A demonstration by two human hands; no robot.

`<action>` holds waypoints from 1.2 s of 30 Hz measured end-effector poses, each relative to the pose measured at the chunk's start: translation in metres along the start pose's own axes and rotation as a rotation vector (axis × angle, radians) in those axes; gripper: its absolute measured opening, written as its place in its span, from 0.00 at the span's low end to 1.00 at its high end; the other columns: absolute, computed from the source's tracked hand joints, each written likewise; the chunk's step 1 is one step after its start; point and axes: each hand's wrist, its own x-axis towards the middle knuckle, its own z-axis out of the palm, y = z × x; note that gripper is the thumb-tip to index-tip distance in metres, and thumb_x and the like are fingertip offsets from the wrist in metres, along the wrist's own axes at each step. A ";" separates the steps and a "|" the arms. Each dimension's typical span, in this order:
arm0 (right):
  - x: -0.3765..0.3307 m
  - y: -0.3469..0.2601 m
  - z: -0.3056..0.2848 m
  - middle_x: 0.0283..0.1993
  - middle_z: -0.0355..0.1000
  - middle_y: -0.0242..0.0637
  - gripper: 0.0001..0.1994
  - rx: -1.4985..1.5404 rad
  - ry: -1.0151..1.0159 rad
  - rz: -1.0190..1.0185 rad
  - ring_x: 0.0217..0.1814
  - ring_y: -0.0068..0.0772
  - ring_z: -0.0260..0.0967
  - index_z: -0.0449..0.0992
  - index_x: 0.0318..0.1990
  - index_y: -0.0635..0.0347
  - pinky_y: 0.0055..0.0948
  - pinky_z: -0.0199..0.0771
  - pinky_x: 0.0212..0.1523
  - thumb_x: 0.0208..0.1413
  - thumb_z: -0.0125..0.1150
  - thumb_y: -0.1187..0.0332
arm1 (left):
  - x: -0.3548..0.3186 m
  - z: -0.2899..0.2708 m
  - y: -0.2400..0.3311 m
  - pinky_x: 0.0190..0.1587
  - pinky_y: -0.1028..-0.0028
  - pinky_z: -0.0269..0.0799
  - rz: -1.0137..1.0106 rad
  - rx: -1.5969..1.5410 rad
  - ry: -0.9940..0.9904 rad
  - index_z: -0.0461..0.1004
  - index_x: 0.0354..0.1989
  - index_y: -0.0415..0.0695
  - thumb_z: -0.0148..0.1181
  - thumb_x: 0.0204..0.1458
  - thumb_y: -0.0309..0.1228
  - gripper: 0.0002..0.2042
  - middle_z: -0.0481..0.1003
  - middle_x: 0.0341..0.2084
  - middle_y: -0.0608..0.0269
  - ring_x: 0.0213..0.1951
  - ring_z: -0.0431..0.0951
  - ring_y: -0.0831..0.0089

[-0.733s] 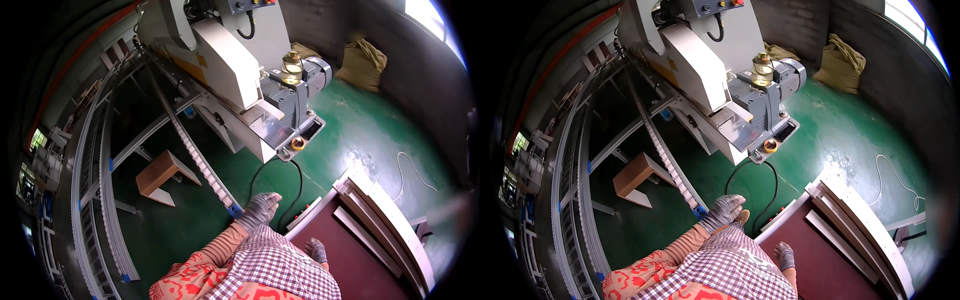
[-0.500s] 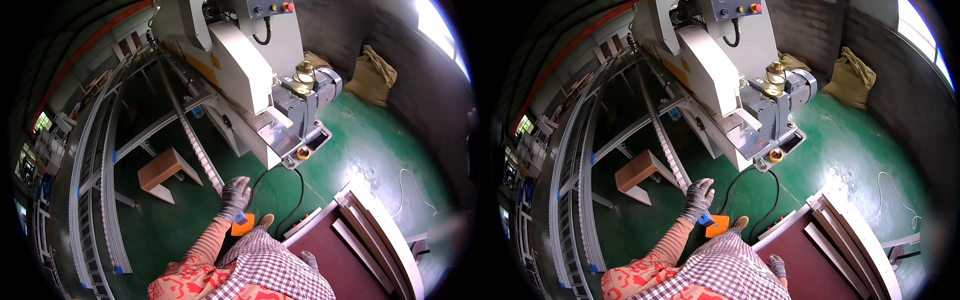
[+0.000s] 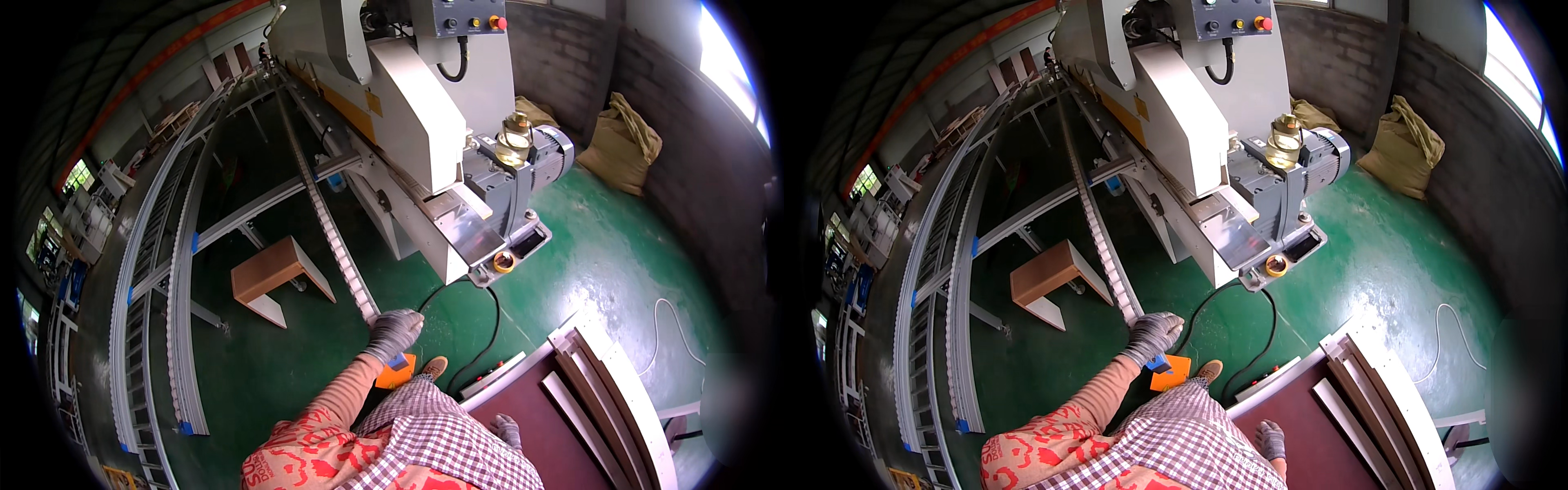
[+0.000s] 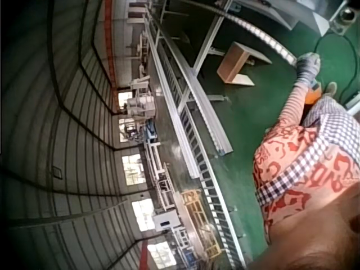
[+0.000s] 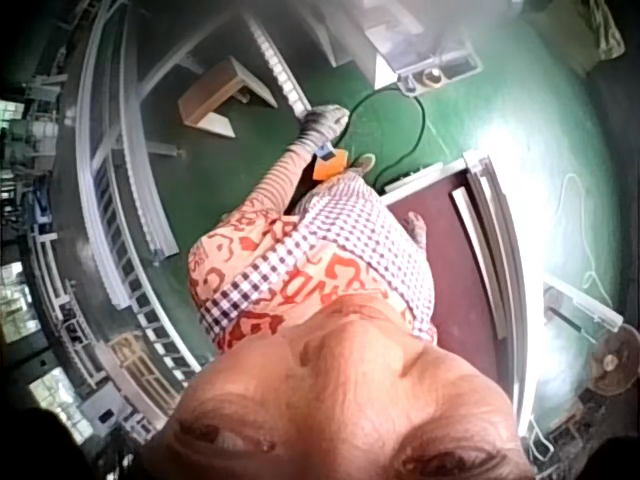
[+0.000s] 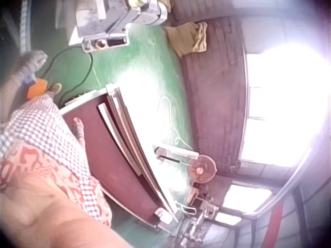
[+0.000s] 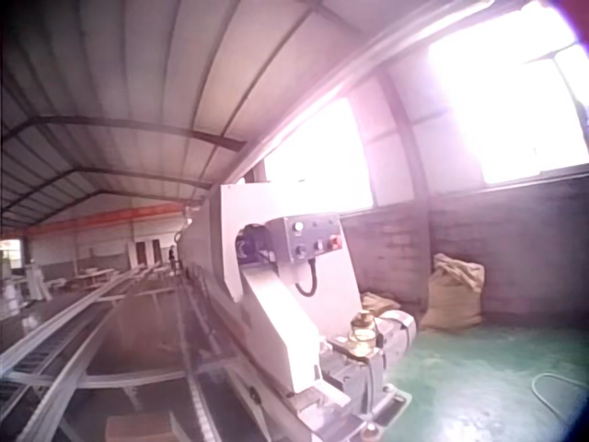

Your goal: The person operates a woodworking machine to process long white wooden planks. They feed the planks into the machine, retrieve them, and stack them on a nearby table. The person also handles smaller cut pieces of wood, placing them into the machine and stacking the processed pieces.

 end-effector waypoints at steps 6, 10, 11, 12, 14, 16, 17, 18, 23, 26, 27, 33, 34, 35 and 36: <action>0.013 0.012 0.000 0.43 0.71 0.44 0.19 -0.033 -0.055 -0.021 0.43 0.39 0.70 0.64 0.55 0.62 0.35 0.74 0.41 0.58 0.54 0.66 | 0.001 0.000 0.001 0.43 0.62 0.71 -0.029 0.042 -0.038 0.76 0.38 0.46 0.51 0.53 0.39 0.12 0.76 0.36 0.57 0.39 0.76 0.57; 0.007 0.017 0.006 0.44 0.71 0.46 0.18 -0.082 -0.037 -0.023 0.43 0.39 0.71 0.65 0.54 0.64 0.34 0.75 0.42 0.58 0.53 0.67 | 0.001 -0.001 0.003 0.43 0.62 0.71 -0.040 0.059 -0.049 0.76 0.37 0.47 0.51 0.52 0.38 0.12 0.76 0.36 0.57 0.39 0.76 0.57; 0.004 0.017 0.007 0.44 0.71 0.46 0.18 -0.097 -0.030 -0.022 0.43 0.39 0.71 0.65 0.54 0.65 0.34 0.75 0.42 0.58 0.53 0.68 | 0.001 -0.001 0.003 0.42 0.62 0.71 -0.036 0.059 -0.046 0.76 0.37 0.47 0.51 0.52 0.39 0.11 0.76 0.35 0.57 0.38 0.76 0.57; 0.002 0.017 0.007 0.45 0.71 0.47 0.18 -0.088 -0.033 -0.036 0.44 0.40 0.72 0.66 0.54 0.66 0.34 0.75 0.43 0.58 0.53 0.68 | 0.001 -0.001 0.003 0.42 0.62 0.71 -0.039 0.063 -0.043 0.76 0.36 0.47 0.51 0.52 0.39 0.11 0.76 0.35 0.57 0.38 0.76 0.57; 0.000 0.016 0.008 0.45 0.71 0.47 0.18 -0.087 -0.036 -0.040 0.44 0.41 0.72 0.65 0.54 0.66 0.34 0.75 0.43 0.58 0.53 0.69 | 0.001 -0.001 0.003 0.42 0.62 0.72 -0.046 0.070 -0.040 0.76 0.36 0.47 0.51 0.52 0.39 0.11 0.76 0.35 0.56 0.38 0.76 0.56; -0.002 0.012 0.008 0.45 0.70 0.48 0.18 -0.088 -0.045 -0.039 0.44 0.42 0.72 0.65 0.54 0.66 0.35 0.75 0.43 0.57 0.53 0.69 | 0.001 -0.001 0.004 0.43 0.62 0.72 -0.053 0.071 -0.051 0.76 0.37 0.46 0.51 0.52 0.38 0.12 0.77 0.35 0.57 0.39 0.76 0.57; -0.003 0.011 0.008 0.45 0.70 0.48 0.18 -0.087 -0.049 -0.036 0.44 0.42 0.72 0.65 0.54 0.66 0.35 0.75 0.43 0.57 0.53 0.70 | 0.002 -0.001 0.004 0.43 0.62 0.72 -0.052 0.069 -0.061 0.77 0.38 0.45 0.52 0.52 0.38 0.12 0.77 0.36 0.57 0.39 0.76 0.57; -0.005 0.008 0.009 0.45 0.70 0.48 0.18 -0.086 -0.052 -0.033 0.44 0.42 0.72 0.65 0.54 0.66 0.36 0.75 0.43 0.57 0.53 0.70 | 0.002 -0.001 0.005 0.43 0.62 0.72 -0.043 0.058 -0.053 0.77 0.37 0.45 0.52 0.52 0.38 0.12 0.77 0.36 0.56 0.39 0.76 0.57; -0.006 -0.002 0.013 0.51 0.68 0.49 0.20 -0.061 -0.087 -0.013 0.51 0.44 0.68 0.63 0.57 0.63 0.39 0.73 0.48 0.58 0.53 0.67 | 0.004 -0.006 0.007 0.45 0.64 0.71 -0.039 0.006 -0.064 0.77 0.38 0.44 0.52 0.52 0.37 0.12 0.76 0.37 0.56 0.40 0.76 0.58; -0.018 -0.021 0.024 0.53 0.67 0.48 0.21 -0.071 -0.097 -0.010 0.53 0.44 0.67 0.62 0.58 0.63 0.40 0.71 0.51 0.58 0.53 0.67 | 0.002 -0.005 0.004 0.46 0.65 0.71 -0.039 0.016 -0.063 0.77 0.38 0.44 0.52 0.53 0.37 0.12 0.76 0.38 0.56 0.41 0.76 0.58; -0.022 -0.025 0.026 0.53 0.67 0.48 0.21 -0.079 -0.094 -0.010 0.53 0.44 0.67 0.62 0.58 0.62 0.41 0.70 0.52 0.58 0.53 0.67 | 0.003 -0.005 0.004 0.46 0.65 0.71 -0.040 0.012 -0.061 0.77 0.38 0.44 0.52 0.52 0.37 0.12 0.76 0.38 0.56 0.41 0.76 0.58; -0.018 -0.045 0.037 0.57 0.64 0.51 0.24 -0.121 -0.181 -0.112 0.58 0.49 0.63 0.59 0.60 0.64 0.44 0.65 0.57 0.59 0.52 0.64 | 0.002 -0.004 0.003 0.42 0.63 0.72 -0.016 -0.029 -0.014 0.77 0.35 0.43 0.53 0.51 0.37 0.12 0.76 0.35 0.55 0.37 0.76 0.56; -0.014 -0.050 0.038 0.56 0.65 0.50 0.24 -0.087 -0.190 -0.128 0.57 0.48 0.64 0.59 0.60 0.64 0.44 0.65 0.57 0.59 0.52 0.63 | 0.003 -0.005 0.004 0.42 0.63 0.72 -0.007 -0.031 -0.012 0.77 0.35 0.43 0.53 0.51 0.37 0.12 0.76 0.34 0.54 0.37 0.76 0.56; -0.015 -0.060 0.044 0.56 0.65 0.50 0.24 -0.054 -0.203 -0.143 0.57 0.47 0.65 0.59 0.60 0.63 0.43 0.66 0.56 0.59 0.52 0.62 | 0.003 -0.007 0.004 0.42 0.63 0.72 0.000 -0.028 -0.011 0.77 0.34 0.43 0.53 0.51 0.37 0.12 0.76 0.34 0.54 0.37 0.76 0.56; -0.016 -0.071 0.049 0.56 0.65 0.49 0.25 -0.041 -0.216 -0.168 0.57 0.46 0.65 0.59 0.60 0.63 0.43 0.66 0.56 0.59 0.53 0.61 | 0.002 -0.007 0.004 0.41 0.62 0.72 0.019 -0.046 0.008 0.77 0.34 0.43 0.53 0.51 0.37 0.12 0.76 0.33 0.54 0.36 0.76 0.55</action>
